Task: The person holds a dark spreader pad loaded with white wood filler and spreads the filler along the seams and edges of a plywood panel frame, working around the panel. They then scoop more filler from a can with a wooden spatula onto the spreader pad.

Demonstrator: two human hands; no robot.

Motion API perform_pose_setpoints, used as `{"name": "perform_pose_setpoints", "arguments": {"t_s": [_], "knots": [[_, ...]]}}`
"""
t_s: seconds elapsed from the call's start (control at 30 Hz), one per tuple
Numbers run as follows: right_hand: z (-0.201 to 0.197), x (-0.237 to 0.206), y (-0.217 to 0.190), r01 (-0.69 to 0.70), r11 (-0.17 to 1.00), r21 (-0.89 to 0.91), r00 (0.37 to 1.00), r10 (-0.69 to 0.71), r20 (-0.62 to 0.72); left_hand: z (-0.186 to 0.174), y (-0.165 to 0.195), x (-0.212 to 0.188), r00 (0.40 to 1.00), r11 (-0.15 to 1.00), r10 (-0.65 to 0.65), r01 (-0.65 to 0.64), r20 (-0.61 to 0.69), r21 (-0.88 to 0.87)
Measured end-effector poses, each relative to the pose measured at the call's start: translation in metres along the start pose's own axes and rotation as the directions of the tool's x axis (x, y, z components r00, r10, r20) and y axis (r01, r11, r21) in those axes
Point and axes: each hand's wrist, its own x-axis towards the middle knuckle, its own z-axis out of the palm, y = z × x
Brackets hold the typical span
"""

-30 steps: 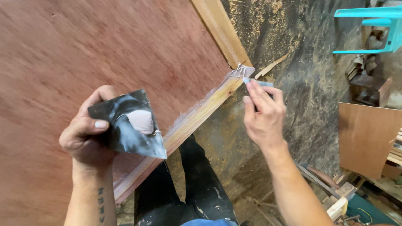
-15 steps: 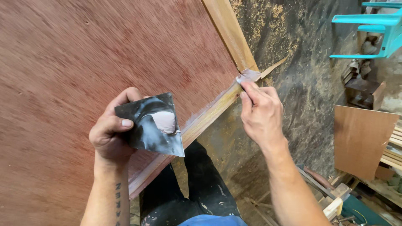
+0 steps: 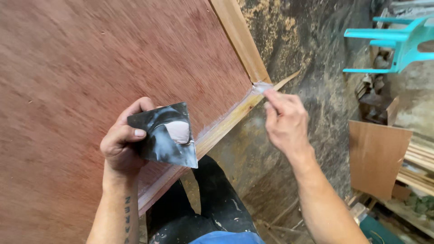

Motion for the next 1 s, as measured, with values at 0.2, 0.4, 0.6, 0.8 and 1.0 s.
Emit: {"name": "perform_pose_setpoints", "arguments": {"t_s": [0.2, 0.4, 0.6, 0.8, 1.0], "knots": [[0.014, 0.012, -0.018, 0.036, 0.999, -0.024, 0.999, -0.036, -0.02, -0.002, 0.003, 0.002, 1.0, 1.0, 0.004, -0.004, -0.005, -0.006], [-0.012, 0.014, -0.01, 0.027, 1.0, 0.01, 0.953, -0.029, 0.301, -0.005, 0.003, 0.006, 1.0, 1.0, 0.004, -0.004, 0.016, 0.007], [-0.074, 0.077, 0.028, -0.22, 0.942, 0.253, 0.658, -0.048, 0.752, -0.003, 0.002, 0.005, 0.998, 0.995, 0.064, -0.063, -0.011, 0.08], [-0.096, 0.191, -0.002, 0.456, 0.705, 0.544, 0.147, -0.662, 0.735, 0.001, -0.054, -0.005, 0.805, 0.881, 0.463, -0.463, -0.372, 0.095], [-0.072, 0.233, -0.037, 0.872, -0.108, 0.477, -0.45, -0.559, 0.696, 0.057, -0.216, 0.046, 0.008, 0.012, 0.676, -1.0, -0.737, 0.001]]}}
